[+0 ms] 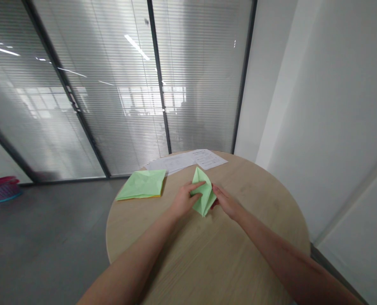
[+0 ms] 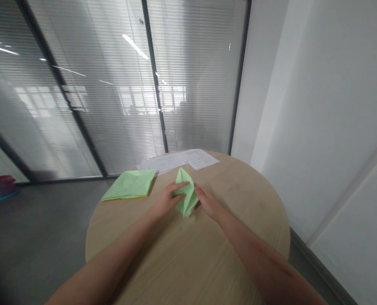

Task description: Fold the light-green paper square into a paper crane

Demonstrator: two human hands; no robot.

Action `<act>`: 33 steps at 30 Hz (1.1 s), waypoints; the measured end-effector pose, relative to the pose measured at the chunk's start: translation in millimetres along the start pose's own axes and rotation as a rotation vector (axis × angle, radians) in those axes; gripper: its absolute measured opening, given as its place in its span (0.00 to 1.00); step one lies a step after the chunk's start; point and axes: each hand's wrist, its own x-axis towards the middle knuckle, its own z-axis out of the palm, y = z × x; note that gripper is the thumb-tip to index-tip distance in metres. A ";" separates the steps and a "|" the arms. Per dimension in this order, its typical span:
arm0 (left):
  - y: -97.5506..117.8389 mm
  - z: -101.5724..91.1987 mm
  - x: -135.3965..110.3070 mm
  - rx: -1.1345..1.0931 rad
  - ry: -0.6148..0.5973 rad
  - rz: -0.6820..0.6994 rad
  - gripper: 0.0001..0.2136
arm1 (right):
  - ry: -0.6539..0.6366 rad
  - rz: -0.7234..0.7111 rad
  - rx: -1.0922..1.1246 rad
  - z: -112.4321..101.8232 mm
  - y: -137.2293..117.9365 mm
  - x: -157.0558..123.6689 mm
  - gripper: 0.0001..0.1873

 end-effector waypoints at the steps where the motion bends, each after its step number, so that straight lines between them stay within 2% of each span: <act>1: -0.2 -0.1 0.0 0.006 -0.003 -0.001 0.22 | 0.008 0.010 0.007 -0.2 2.1 0.3 0.30; 6: 0.0 -0.3 -0.7 0.032 -0.049 0.005 0.21 | 0.072 0.042 0.003 -1.8 6.3 3.4 0.29; 13: 0.5 1.2 -1.6 0.040 -0.103 0.012 0.24 | 0.077 0.010 0.003 -3.2 1.8 5.4 0.25; 20: -1.2 1.9 -2.1 0.041 -0.130 0.014 0.25 | 0.062 0.043 0.029 -4.2 2.9 5.6 0.22; 27: 0.5 3.7 -3.3 0.028 -0.073 0.010 0.29 | -0.020 -0.036 0.049 -2.6 -1.2 7.3 0.23; 33: -1.8 4.7 -2.7 -0.026 -0.031 -0.006 0.37 | -0.039 -0.002 0.114 -1.3 0.5 8.1 0.25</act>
